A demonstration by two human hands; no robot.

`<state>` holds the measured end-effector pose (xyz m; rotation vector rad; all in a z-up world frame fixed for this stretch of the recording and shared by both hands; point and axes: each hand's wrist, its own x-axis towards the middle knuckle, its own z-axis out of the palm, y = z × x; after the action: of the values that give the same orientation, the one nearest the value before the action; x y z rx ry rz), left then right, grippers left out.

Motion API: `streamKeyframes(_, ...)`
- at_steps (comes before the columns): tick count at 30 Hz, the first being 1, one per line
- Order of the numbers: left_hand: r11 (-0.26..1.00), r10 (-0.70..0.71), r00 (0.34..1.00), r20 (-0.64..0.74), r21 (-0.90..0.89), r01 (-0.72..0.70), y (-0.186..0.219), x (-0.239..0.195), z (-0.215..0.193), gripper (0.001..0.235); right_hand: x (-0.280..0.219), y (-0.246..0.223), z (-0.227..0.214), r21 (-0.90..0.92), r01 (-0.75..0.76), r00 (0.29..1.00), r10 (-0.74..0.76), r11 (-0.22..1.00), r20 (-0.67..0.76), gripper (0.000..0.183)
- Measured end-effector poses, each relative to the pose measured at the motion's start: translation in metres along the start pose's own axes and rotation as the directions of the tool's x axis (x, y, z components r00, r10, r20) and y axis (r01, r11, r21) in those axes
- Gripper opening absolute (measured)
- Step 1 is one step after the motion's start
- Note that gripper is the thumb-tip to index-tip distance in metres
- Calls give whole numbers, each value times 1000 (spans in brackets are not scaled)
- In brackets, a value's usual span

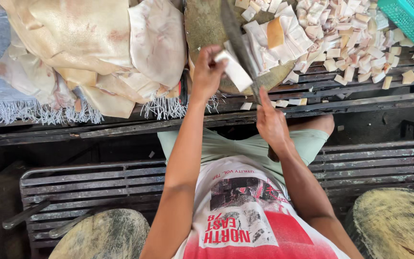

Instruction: The person cuts large pieces of animal skin into small square strips using a large blade on a wooden cutting board.

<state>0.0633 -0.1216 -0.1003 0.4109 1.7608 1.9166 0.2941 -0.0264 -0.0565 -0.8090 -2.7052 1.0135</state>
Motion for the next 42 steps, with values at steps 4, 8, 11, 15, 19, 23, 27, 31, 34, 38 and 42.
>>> streamKeyframes(4,844,73,996,-51,534,-34,5,31,-7,48,-25,6,-23,112,-135,980,149,985,-129,64)
streamKeyframes(8,480,136,933,332,802,-356,42,41,10,72,-29,22,-40,162,-82,965,119,983,-235,62)
streamKeyframes(11,303,-110,783,612,771,-560,57,48,59,94,-25,30,-42,203,-102,960,150,974,-238,60)
streamKeyframes(15,-56,-374,553,745,577,-815,49,55,104,114,-24,36,-36,328,-189,933,274,926,-236,63)
streamKeyframes(19,-178,-602,440,666,425,-887,61,67,121,155,-24,43,-31,346,-190,913,295,919,-283,63)
streamKeyframes(23,-265,-560,370,741,263,-928,77,84,137,169,-16,50,-26,431,-220,891,360,875,-277,64)
streamKeyframes(27,-359,-650,352,673,136,-923,75,96,156,176,-18,61,-27,483,-202,886,369,852,-280,65)
streamKeyframes(31,-280,-631,382,675,261,-924,73,121,163,183,-13,75,-31,521,-173,882,367,836,-296,64)
streamKeyframes(34,-240,-648,347,678,251,-938,74,122,167,182,-7,79,-28,591,-193,870,416,783,-266,65)
streamKeyframes(38,-322,-677,320,663,123,-939,80,114,172,167,1,75,-22,665,-201,867,446,719,-220,65)
streamKeyframes(42,-231,-641,228,733,99,-968,72,116,171,152,-2,77,-19,685,-198,870,448,701,-207,66)
